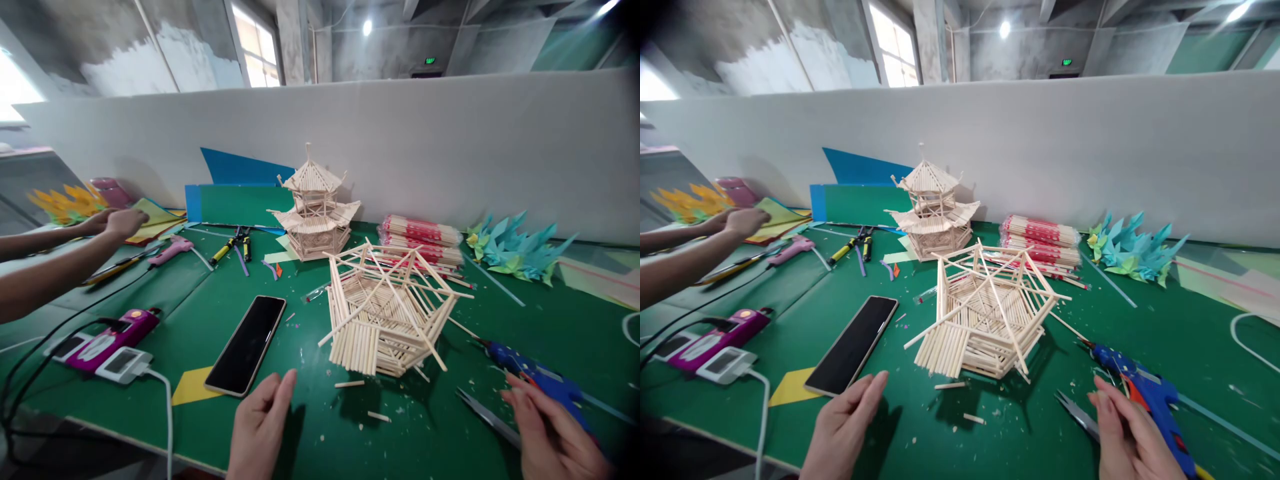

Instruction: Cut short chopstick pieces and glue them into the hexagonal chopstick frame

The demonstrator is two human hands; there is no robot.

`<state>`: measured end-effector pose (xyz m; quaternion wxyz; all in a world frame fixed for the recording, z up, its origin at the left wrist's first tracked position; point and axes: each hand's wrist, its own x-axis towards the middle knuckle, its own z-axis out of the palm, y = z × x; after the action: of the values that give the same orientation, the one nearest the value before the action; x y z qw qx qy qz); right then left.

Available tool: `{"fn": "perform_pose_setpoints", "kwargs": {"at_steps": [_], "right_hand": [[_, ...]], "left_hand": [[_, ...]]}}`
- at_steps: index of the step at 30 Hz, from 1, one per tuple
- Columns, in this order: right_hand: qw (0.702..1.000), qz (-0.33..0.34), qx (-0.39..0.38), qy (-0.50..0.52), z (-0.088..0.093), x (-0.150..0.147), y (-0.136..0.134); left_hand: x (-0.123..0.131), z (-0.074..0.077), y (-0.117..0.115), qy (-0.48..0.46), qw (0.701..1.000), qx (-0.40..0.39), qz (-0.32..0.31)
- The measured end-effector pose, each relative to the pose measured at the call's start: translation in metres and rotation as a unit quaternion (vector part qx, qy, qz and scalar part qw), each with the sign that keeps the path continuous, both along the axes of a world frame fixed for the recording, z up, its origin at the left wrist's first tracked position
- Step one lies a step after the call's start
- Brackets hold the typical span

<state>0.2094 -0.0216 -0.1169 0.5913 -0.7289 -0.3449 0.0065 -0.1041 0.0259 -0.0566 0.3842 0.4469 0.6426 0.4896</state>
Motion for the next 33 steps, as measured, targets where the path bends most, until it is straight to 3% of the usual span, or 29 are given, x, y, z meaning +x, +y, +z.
{"fn": "perform_pose_setpoints", "kwargs": {"at_steps": [2,5,9,16,33], "right_hand": [[1.000,-0.006,0.001,0.013,0.000,0.001,0.000],[0.998,-0.004,0.015,0.053,-0.001,0.004,0.000],[0.992,0.037,0.025,0.121,-0.002,0.003,-0.001],[0.990,0.030,0.016,0.140,0.004,-0.005,0.000],[0.986,0.033,0.006,0.161,-0.006,0.005,0.008]], "left_hand": [[0.011,0.011,0.000,0.000,0.998,0.026,-0.061],[0.027,0.029,0.005,-0.038,0.996,0.053,-0.068],[0.044,0.044,0.018,-0.127,0.984,0.029,-0.121],[0.052,0.044,0.032,-0.183,0.974,-0.021,-0.130],[0.061,0.057,0.038,-0.142,0.984,-0.014,-0.108]]}}
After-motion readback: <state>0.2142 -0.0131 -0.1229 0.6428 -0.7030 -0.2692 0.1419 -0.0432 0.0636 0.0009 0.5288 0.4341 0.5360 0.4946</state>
